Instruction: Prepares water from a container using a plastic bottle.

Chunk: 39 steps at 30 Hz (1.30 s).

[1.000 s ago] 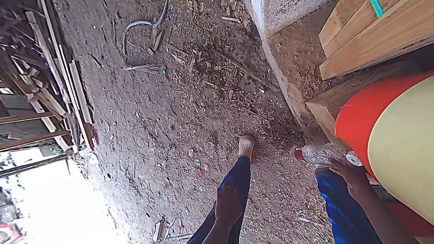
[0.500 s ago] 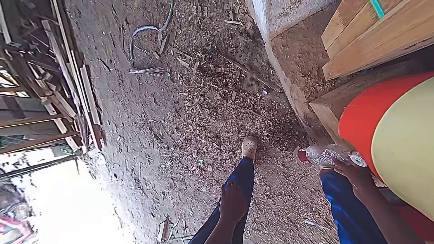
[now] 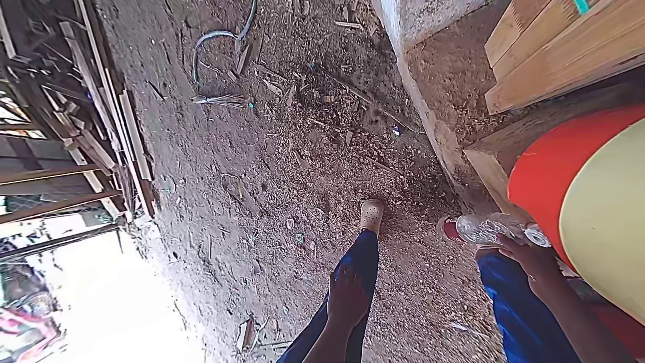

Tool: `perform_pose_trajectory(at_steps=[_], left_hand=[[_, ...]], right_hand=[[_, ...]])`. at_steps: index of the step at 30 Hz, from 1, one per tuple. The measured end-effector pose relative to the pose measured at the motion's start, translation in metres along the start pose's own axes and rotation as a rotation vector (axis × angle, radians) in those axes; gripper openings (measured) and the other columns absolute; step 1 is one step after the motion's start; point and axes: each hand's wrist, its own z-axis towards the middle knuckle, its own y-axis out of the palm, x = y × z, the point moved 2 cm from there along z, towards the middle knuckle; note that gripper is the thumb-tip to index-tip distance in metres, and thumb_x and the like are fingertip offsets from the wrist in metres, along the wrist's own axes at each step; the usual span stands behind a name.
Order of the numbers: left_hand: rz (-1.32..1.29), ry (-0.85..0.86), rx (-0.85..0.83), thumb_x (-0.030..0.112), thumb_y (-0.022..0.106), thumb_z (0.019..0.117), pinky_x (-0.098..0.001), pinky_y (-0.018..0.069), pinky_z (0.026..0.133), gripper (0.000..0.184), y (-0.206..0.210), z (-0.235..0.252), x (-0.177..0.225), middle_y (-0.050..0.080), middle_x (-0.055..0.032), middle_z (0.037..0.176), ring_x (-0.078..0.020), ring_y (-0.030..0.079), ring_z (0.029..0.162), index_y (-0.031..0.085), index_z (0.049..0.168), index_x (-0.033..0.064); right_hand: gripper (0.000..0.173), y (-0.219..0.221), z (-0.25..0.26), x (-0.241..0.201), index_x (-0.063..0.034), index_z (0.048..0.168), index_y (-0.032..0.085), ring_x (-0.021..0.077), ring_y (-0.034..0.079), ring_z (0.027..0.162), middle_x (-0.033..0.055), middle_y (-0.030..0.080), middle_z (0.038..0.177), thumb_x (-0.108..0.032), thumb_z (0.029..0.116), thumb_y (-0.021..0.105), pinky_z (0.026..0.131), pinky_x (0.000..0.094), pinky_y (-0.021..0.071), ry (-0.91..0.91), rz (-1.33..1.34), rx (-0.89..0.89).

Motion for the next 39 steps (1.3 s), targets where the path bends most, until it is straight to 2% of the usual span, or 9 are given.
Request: perform_pose_trajectory(at_steps=[4,8,17,21,29,32,39], left_hand=[[0.008,0.004,0.005,0.028,0.041,0.1031,-0.0616,0.0203,0.121,0.047,0.000,0.000,0.000,0.040,-0.0044,0.161,-0.0293,0.023,0.155,0.057,0.144,0.0136],[0.013,-0.002,-0.006,0.029,0.038,0.1039,-0.0602,0.0172,0.122,0.048,-0.001,0.001,0.001,0.039,-0.0053,0.162,-0.0285,0.023,0.155,0.055,0.146,0.0140],[0.010,0.001,0.010,0.030,0.040,0.1027,-0.0603,0.0196,0.121,0.047,0.004,0.002,-0.002,0.042,-0.0052,0.160,-0.0289,0.024,0.154,0.057,0.145,0.0145],[0.013,-0.002,-0.002,0.029,0.041,0.1023,-0.0608,0.0206,0.121,0.047,0.005,0.003,-0.001,0.043,-0.0055,0.159,-0.0294,0.025,0.154,0.058,0.144,0.0138],[0.008,-0.002,0.005,0.029,0.041,0.1024,-0.0608,0.0200,0.121,0.047,0.011,0.003,-0.003,0.044,-0.0053,0.158,-0.0289,0.024,0.154,0.057,0.144,0.0141],[0.003,-0.007,0.001,0.029,0.040,0.1026,-0.0608,0.0197,0.121,0.047,0.012,0.003,-0.003,0.043,-0.0054,0.159,-0.0290,0.024,0.154,0.057,0.144,0.0144],[-0.008,-0.006,-0.008,0.027,0.041,0.1028,-0.0606,0.0216,0.120,0.045,0.013,0.001,-0.001,0.044,-0.0055,0.158,-0.0296,0.026,0.153,0.058,0.143,0.0148]], right_hand=[[0.055,0.000,0.001,0.002,0.0044,0.146,0.043,0.0256,0.064,0.107,0.0273,0.052,0.140,-0.017,0.1007,0.065,0.090,0.0377,0.0537,0.000,0.008,0.002],[0.056,0.000,-0.004,-0.002,0.0040,0.147,0.040,0.0261,0.061,0.111,0.0261,0.049,0.142,-0.012,0.0999,0.065,0.091,0.0386,0.0536,-0.020,0.051,-0.003],[0.056,0.000,-0.004,-0.003,0.0046,0.147,0.041,0.0273,0.061,0.114,0.0269,0.049,0.143,-0.013,0.0995,0.066,0.094,0.0386,0.0529,-0.012,0.032,-0.001],[0.055,-0.001,-0.003,-0.003,0.0047,0.146,0.042,0.0261,0.062,0.110,0.0271,0.050,0.140,-0.014,0.0998,0.066,0.092,0.0384,0.0530,-0.010,0.005,0.010],[0.058,-0.001,0.000,0.002,0.0045,0.147,0.041,0.0285,0.062,0.112,0.0280,0.051,0.141,-0.015,0.0990,0.067,0.094,0.0404,0.0528,-0.028,-0.022,0.011],[0.055,-0.001,0.002,0.004,0.0065,0.143,0.044,0.0266,0.063,0.108,0.0279,0.054,0.135,-0.016,0.0992,0.067,0.093,0.0393,0.0526,-0.031,-0.027,0.014],[0.059,0.000,0.001,0.004,0.0045,0.147,0.041,0.0286,0.062,0.113,0.0278,0.050,0.142,-0.015,0.0979,0.069,0.094,0.0410,0.0532,-0.066,0.010,0.021]])
